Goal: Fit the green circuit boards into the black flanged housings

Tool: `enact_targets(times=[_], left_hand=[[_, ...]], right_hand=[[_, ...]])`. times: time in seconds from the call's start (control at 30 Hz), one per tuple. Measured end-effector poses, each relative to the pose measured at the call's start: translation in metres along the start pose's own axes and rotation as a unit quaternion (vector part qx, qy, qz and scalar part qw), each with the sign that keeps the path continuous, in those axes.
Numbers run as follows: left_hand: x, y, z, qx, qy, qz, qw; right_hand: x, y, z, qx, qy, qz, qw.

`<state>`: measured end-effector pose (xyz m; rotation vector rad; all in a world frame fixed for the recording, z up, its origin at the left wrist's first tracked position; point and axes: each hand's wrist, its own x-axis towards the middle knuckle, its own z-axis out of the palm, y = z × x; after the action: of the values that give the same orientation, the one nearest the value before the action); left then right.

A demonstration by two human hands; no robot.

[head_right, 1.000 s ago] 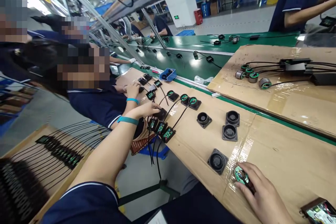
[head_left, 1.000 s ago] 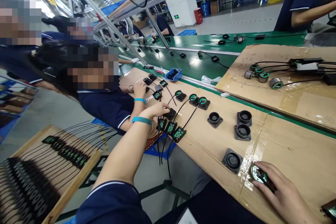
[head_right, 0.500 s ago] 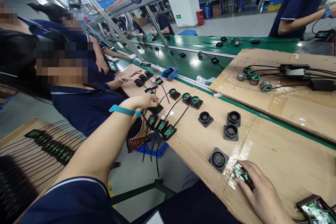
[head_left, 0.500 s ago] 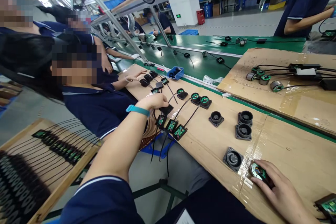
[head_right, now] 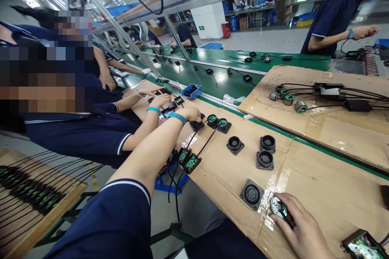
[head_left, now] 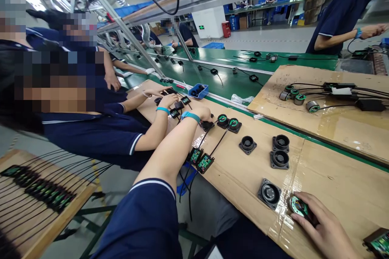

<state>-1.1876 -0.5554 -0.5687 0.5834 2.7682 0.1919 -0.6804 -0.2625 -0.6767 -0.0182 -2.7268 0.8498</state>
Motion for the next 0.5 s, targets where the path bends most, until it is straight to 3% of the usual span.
enact_targets(times=[0.1,0.23,0.37,0.5], left_hand=[[0.002,0.006,0.001,0.067,-0.093,-0.031,0.993],[0.006,0.013,0.000,0.108,-0.142,-0.041,0.983],[0.015,0.012,0.002,0.132,-0.135,-0.056,0.980],[0.032,0.005,0.008,0.146,-0.082,-0.059,0.984]], right_hand=[[0.002,0.000,-0.001,0.002,0.004,-0.007,1.000],[0.004,0.000,-0.002,0.006,0.004,-0.019,1.000],[0.004,0.002,-0.002,-0.001,0.004,-0.029,1.000],[0.004,0.004,0.000,-0.002,-0.001,-0.026,1.000]])
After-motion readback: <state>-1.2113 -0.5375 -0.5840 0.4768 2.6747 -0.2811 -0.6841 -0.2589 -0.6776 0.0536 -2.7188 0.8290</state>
